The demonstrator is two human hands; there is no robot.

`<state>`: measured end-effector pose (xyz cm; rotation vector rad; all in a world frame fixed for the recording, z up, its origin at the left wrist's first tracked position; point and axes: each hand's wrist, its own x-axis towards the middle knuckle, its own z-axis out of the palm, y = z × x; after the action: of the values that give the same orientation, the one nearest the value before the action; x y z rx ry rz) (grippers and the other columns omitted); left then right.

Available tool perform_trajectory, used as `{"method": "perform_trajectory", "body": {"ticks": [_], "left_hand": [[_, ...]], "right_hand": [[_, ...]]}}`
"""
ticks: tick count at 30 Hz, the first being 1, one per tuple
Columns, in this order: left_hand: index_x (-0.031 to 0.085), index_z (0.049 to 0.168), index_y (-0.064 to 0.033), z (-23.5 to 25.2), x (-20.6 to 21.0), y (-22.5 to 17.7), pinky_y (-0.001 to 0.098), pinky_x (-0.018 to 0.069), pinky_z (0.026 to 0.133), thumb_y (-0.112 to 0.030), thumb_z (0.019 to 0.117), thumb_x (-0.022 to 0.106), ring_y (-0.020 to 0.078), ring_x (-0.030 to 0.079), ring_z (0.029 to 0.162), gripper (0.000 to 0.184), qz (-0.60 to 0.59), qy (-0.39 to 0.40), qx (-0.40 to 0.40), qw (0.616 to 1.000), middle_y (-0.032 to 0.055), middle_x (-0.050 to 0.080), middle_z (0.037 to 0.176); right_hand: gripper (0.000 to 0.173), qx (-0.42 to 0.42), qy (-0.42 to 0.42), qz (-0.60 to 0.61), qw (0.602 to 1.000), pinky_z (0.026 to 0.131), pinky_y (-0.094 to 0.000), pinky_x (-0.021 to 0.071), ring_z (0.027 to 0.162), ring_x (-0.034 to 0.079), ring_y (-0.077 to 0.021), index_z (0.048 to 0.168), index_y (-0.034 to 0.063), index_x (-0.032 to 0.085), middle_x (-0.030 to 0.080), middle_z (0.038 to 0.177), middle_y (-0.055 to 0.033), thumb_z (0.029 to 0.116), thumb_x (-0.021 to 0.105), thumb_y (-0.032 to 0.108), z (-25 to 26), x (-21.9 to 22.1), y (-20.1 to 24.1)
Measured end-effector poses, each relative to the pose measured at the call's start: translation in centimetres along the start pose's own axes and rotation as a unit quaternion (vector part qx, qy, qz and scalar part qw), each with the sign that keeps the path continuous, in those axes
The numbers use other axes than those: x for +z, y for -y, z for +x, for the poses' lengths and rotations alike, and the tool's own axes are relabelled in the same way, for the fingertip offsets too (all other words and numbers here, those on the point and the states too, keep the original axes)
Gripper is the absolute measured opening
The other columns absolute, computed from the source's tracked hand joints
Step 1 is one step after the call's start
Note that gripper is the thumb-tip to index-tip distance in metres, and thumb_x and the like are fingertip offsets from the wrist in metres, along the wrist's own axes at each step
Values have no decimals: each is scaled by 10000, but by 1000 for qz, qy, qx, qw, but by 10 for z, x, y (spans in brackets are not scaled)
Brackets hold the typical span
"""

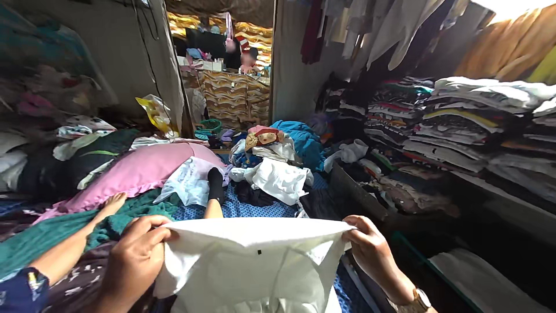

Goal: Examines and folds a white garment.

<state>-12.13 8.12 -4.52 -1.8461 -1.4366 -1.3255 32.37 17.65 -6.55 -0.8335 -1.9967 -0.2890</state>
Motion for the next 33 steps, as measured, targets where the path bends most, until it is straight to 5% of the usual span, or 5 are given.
{"method": "perform_trajectory", "body": {"ticks": [9,15,20,29,33], "left_hand": [[660,1152,114,-3,14,-28,368,534,908,-92,981,503,386,652,998,310,113,-65,26,991,336,626,1117],[553,1276,140,10,-37,-67,182,385,1056,-164,1063,515,25,538,1195,373,-24,-65,-68,995,171,619,1238],[422,1532,30,12,9,-7,708,490,905,205,807,605,588,564,1201,769,130,213,-113,962,346,550,1377],[646,729,11,13,2,7,333,531,913,115,783,520,165,633,1070,172,-229,231,-276,904,135,668,1134],[748,1028,40,25,15,14,521,441,1066,115,939,520,353,597,1223,256,-54,449,-289,844,214,663,1243]], "right_hand": [[190,-10,-169,-119,978,761,-169,525,796,655,-152,814,2,693,660,844,-158,928,602,124,10,7,26],[190,7,-199,-21,980,1039,-119,364,1176,501,69,1132,72,580,569,1167,16,1075,471,217,27,-41,63],[231,168,119,-21,978,756,-497,590,887,685,-368,1100,-69,718,634,1083,-285,947,552,-23,43,3,26],[666,305,369,10,878,934,-528,541,1106,630,-424,1472,30,519,495,1395,-312,830,684,-31,51,-3,8],[705,300,457,3,837,956,-533,523,1141,606,-430,1513,61,471,476,1405,-316,850,704,16,53,5,0]]}}
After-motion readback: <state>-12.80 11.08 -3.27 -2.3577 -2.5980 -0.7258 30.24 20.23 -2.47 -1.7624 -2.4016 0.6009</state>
